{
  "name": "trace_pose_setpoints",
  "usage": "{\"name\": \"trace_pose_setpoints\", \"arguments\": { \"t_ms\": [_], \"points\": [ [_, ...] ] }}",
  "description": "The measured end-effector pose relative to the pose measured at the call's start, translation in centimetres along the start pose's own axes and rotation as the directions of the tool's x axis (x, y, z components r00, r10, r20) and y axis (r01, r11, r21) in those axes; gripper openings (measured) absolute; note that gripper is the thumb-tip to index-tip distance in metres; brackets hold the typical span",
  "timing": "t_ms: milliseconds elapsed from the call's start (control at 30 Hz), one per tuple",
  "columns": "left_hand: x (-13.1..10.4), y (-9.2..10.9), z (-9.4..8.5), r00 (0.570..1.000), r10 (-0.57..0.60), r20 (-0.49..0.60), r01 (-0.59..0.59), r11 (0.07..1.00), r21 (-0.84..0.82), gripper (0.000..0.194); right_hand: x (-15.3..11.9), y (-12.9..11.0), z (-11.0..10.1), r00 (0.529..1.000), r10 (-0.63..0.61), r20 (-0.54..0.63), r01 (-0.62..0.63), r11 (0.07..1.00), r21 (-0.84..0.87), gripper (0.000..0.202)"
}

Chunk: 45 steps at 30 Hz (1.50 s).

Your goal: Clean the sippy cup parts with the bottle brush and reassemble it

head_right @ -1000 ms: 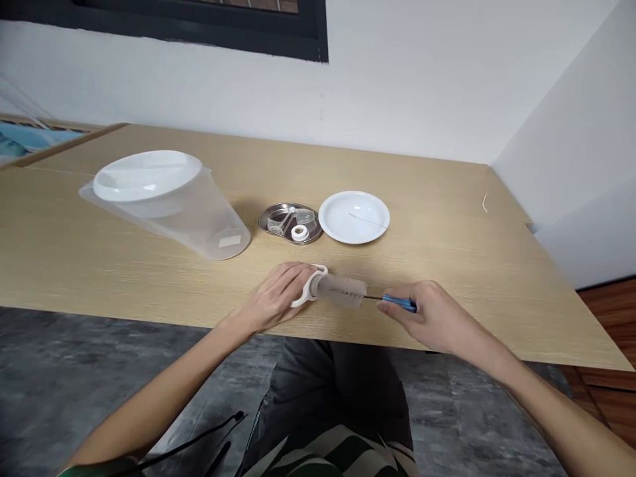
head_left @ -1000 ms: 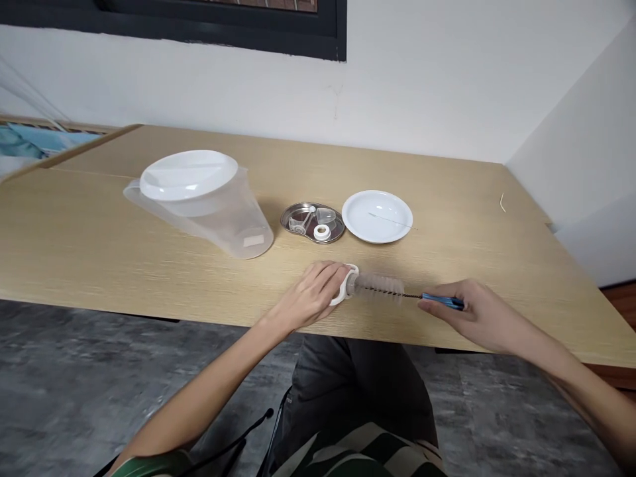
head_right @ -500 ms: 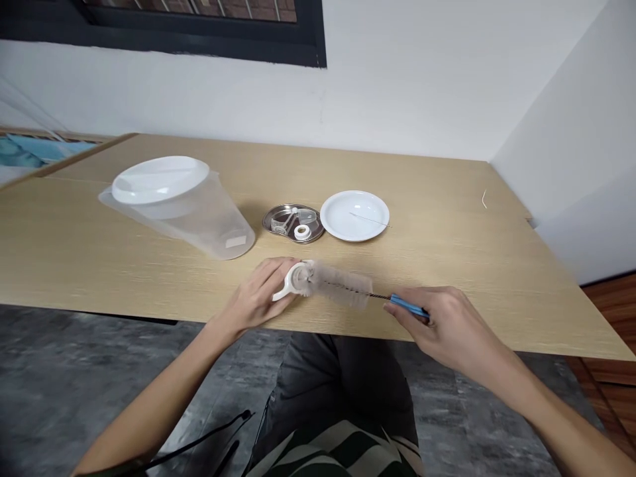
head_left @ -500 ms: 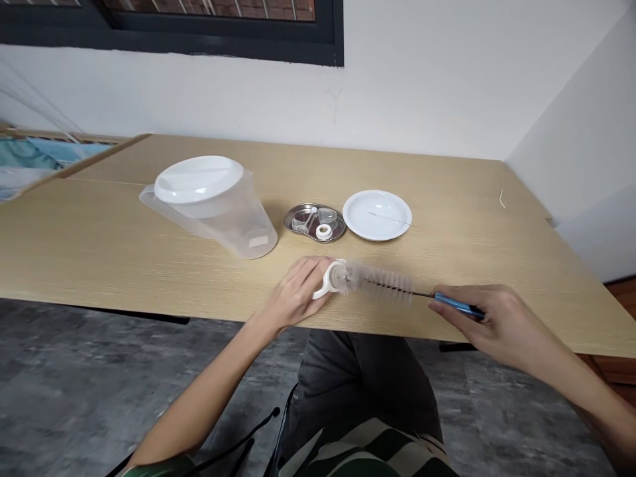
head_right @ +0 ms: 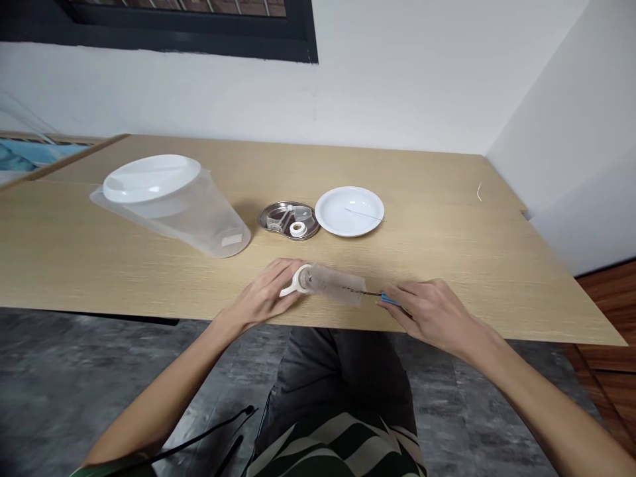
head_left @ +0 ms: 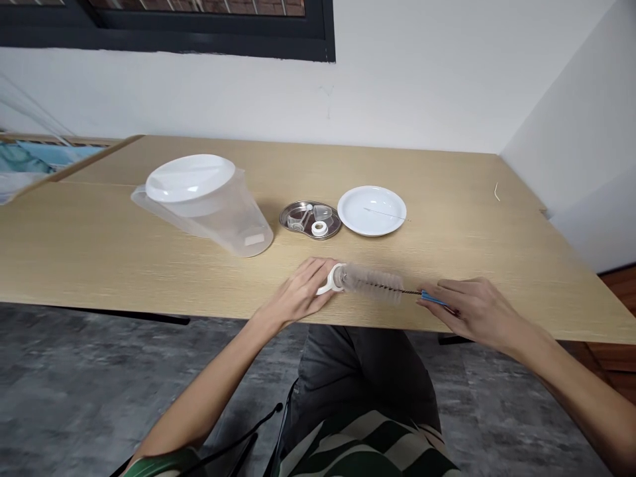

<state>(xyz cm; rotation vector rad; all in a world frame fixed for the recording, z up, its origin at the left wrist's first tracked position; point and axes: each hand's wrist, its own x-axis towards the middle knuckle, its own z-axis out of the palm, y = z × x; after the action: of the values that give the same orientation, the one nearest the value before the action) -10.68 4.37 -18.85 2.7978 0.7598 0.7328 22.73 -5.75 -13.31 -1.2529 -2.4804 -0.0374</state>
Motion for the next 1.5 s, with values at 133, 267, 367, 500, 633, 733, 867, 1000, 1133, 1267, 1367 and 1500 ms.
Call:
{"name": "trace_pose_setpoints", "arguments": {
  "t_ms": [133,267,367,500,633,733,867,1000,1133,1267,1367,1500],
  "points": [
    [0.1,-0.3,-0.1,1.0,0.003,0.011,-0.003,1.0,0.006,0.037,0.1,0.3,0.4,0.988,-0.142,-0.063,0.124,0.965,-0.231,0.021],
    [0.1,-0.5,-0.2,0.997,0.056,0.047,-0.06,0.993,0.104,0.04,0.5,-0.3,0.1,0.977,-0.207,-0.043,0.174,0.902,-0.394,0.021],
    [0.2,-0.7,-0.2,0.994,0.075,0.074,-0.084,0.989,0.121,0.042,0.7,-0.9,0.1,0.98,-0.193,-0.04,0.162,0.904,-0.396,0.022],
    [0.5,-0.1,-0.4,0.995,0.098,0.038,-0.1,0.993,0.061,0.044,1.1,-1.2,1.0,0.999,-0.035,-0.041,0.028,0.988,-0.154,0.025],
    [0.9,1.0,-1.2,0.989,0.14,0.051,-0.145,0.984,0.107,0.044,1.4,-1.5,1.4,0.998,0.063,-0.009,-0.062,0.991,0.115,0.025],
    [0.7,0.9,-2.2,0.992,0.114,0.055,-0.121,0.984,0.134,0.046,1.1,-1.9,0.6,0.996,0.075,-0.039,-0.069,0.987,0.145,0.022],
    [-1.2,-1.6,-3.7,0.999,0.034,0.022,-0.038,0.982,0.188,0.047,-1.3,-1.0,-1.4,0.99,0.112,-0.082,-0.1,0.985,0.141,0.017],
    [-4.1,-4.3,-4.5,0.981,-0.175,-0.083,0.188,0.966,0.18,0.038,-5.9,2.3,-2.7,0.909,0.373,-0.185,-0.362,0.928,0.093,0.025],
    [-4.6,-3.4,-3.0,0.898,-0.408,-0.166,0.383,0.909,-0.165,0.051,-8.4,6.9,-1.4,0.668,0.741,-0.069,-0.743,0.669,-0.003,0.049],
    [-1.8,-1.2,0.2,0.8,-0.569,-0.192,0.383,0.73,-0.566,0.069,-6.4,10.4,2.1,0.529,0.844,-0.088,-0.849,0.525,-0.068,0.053],
    [0.6,-0.9,2.8,0.776,-0.612,-0.155,0.32,0.593,-0.739,0.073,-3.7,11.4,4.7,0.5,0.863,-0.067,-0.865,0.501,-0.01,0.049],
    [2.6,-1.9,5.2,0.772,-0.631,-0.073,0.265,0.424,-0.866,0.077,-0.7,11.4,7.1,0.549,0.833,-0.061,-0.836,0.548,-0.038,0.044]
  ]
}}
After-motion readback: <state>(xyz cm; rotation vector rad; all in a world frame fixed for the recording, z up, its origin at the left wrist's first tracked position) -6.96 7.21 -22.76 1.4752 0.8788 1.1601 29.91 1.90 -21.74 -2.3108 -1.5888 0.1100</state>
